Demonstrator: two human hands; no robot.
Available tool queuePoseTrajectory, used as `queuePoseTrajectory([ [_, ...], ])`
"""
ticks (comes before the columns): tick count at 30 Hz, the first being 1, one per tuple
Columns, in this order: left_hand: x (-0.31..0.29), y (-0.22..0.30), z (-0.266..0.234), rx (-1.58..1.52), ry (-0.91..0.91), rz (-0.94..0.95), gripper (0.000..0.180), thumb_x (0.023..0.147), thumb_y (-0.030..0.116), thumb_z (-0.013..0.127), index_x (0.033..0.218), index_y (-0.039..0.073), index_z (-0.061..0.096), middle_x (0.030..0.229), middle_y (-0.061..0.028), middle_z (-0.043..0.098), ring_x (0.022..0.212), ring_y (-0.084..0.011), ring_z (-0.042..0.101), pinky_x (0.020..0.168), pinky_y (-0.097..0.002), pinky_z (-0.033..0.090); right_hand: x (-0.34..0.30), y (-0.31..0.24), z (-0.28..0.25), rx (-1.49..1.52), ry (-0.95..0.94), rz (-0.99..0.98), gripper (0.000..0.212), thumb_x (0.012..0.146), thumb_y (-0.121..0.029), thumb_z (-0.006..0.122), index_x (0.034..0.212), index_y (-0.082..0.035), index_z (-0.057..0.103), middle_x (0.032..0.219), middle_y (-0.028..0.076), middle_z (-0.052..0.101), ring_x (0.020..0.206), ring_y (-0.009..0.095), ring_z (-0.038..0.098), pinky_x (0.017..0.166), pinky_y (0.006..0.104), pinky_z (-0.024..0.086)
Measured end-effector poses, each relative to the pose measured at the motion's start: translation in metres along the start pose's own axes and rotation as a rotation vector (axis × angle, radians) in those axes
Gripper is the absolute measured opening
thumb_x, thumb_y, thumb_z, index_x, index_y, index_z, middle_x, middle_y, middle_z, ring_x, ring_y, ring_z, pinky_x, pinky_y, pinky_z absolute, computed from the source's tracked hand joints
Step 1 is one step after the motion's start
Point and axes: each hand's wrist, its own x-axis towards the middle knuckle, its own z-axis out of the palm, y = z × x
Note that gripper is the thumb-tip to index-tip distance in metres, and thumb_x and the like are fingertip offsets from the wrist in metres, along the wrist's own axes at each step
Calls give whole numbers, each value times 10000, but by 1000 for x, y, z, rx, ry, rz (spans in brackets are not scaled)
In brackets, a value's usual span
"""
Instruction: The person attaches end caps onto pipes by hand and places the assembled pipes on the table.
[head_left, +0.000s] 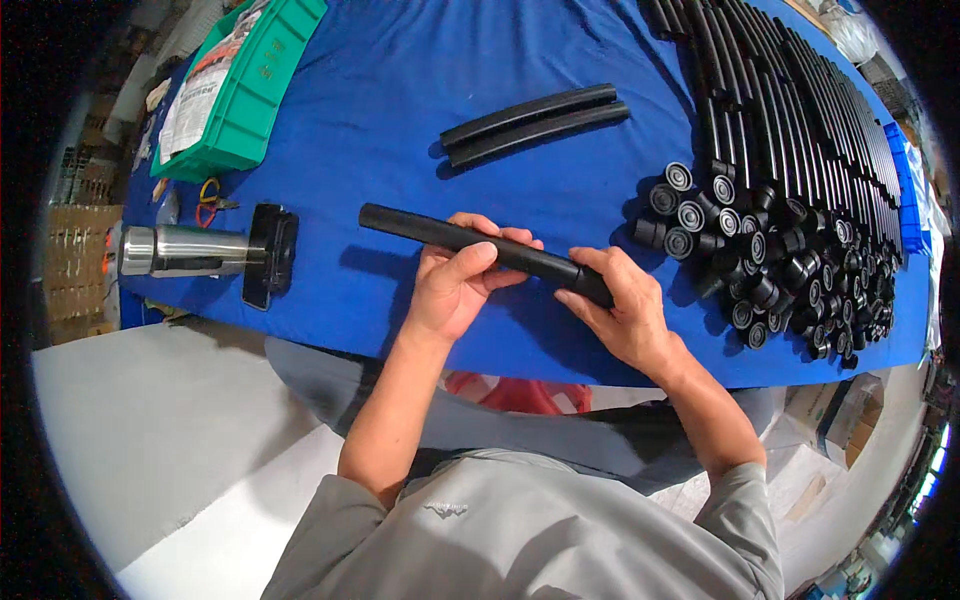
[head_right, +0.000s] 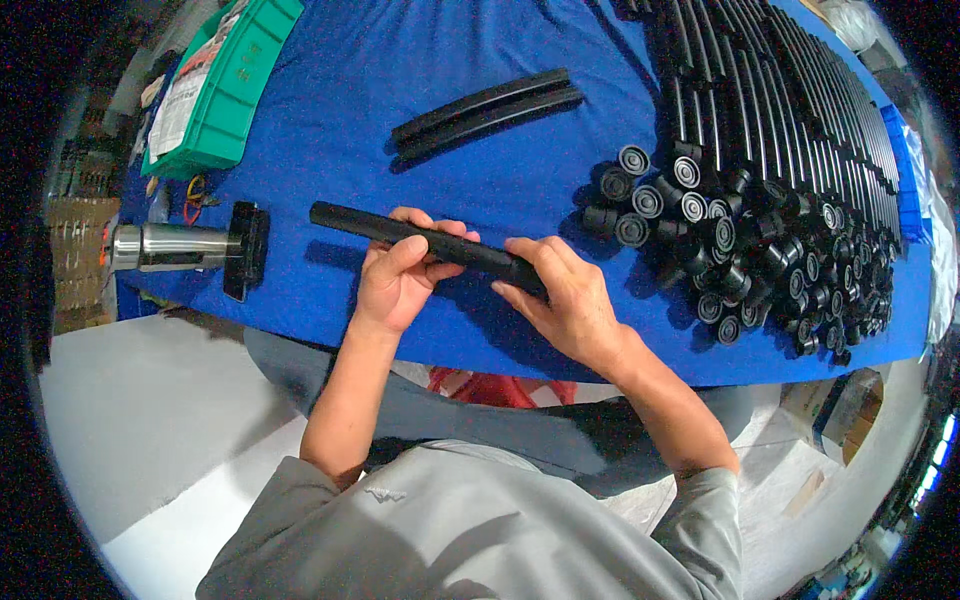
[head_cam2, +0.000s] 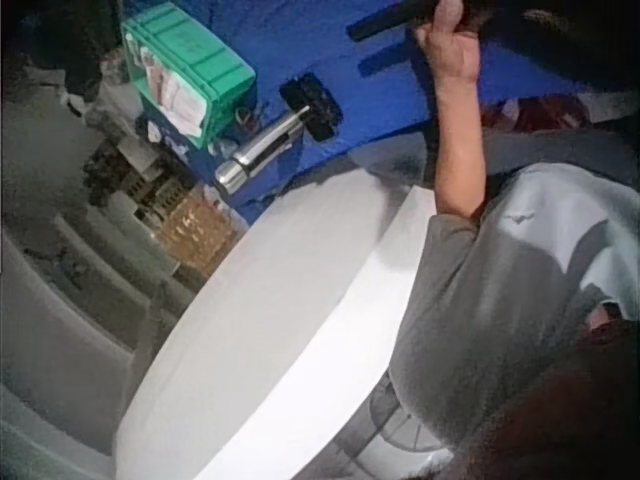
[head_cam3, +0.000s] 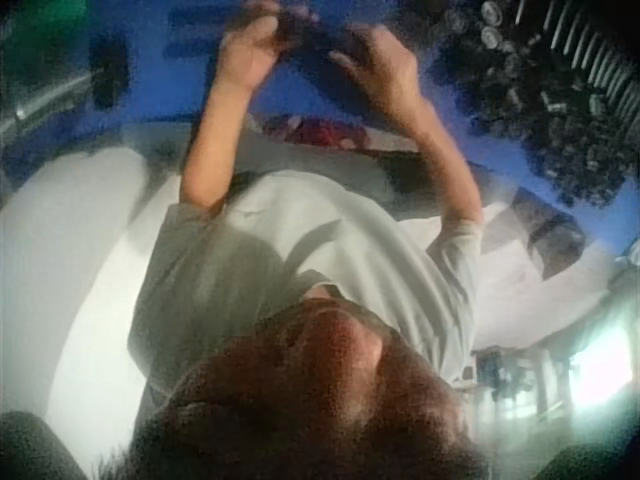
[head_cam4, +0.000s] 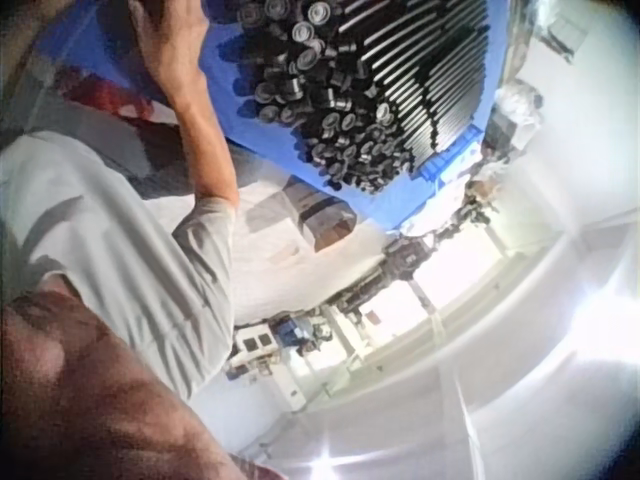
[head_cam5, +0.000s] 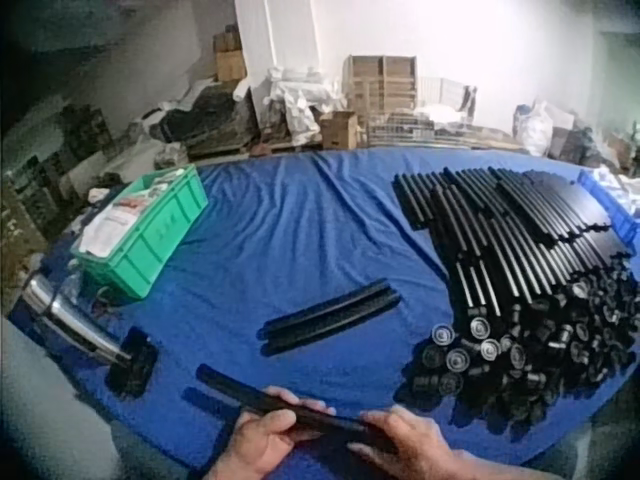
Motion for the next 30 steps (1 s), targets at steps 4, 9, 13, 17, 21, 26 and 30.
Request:
queuePoseTrajectory([
  [4,0,3,1,20,17,-18,262,889,30,640,1141,36,571,1161,-277,631,1151,-453,600,847,-505,613,3,-1,-7,601,-178,565,360,828,-176,772,1107,-2,625,756,86,599,701,180,634,570,297,491],
  [9,4,2,5,24,-8,-25,264,881,35,657,1131,39,573,1169,-261,633,1152,-441,603,865,-506,606,4,-2,-10,238,-39,138,425,830,-232,784,1138,9,616,820,121,617,696,208,627,564,343,481],
  [13,6,5,6,10,-2,-25,259,884,51,665,1127,43,576,1176,-245,637,1159,-431,602,896,-516,591,5,-1,-8,38,-35,1,425,809,-217,799,1126,-6,611,850,165,613,690,292,617,581,352,489],
  [17,0,6,3,26,32,-29,257,891,63,648,1131,44,558,1174,-230,628,1155,-412,604,930,-504,570,12,-12,-17,831,-290,748,450,856,-311,780,1130,5,613,761,36,617,711,117,613,604,319,493],
  [21,-1,3,4,2,30,-9,282,885,46,649,1146,53,544,1184,-229,634,1197,-424,576,961,-544,547,2,3,-4,86,-38,2,410,866,-223,734,1180,-11,578,914,182,597,787,348,622,640,412,518],
  [26,-3,6,-1,-82,-29,2,293,837,-21,632,1113,40,556,1176,-234,629,1196,-427,574,946,-531,564,7,-13,-15,533,-153,418,376,876,-272,732,1110,-7,605,851,167,604,760,294,613,605,361,488],
  [30,-1,5,7,-15,31,9,319,821,-1,667,1113,46,545,1174,-248,626,1178,-429,587,918,-513,586,0,-2,-5,459,-106,317,362,885,-254,722,1117,-7,595,860,172,605,759,295,618,612,365,486],
])
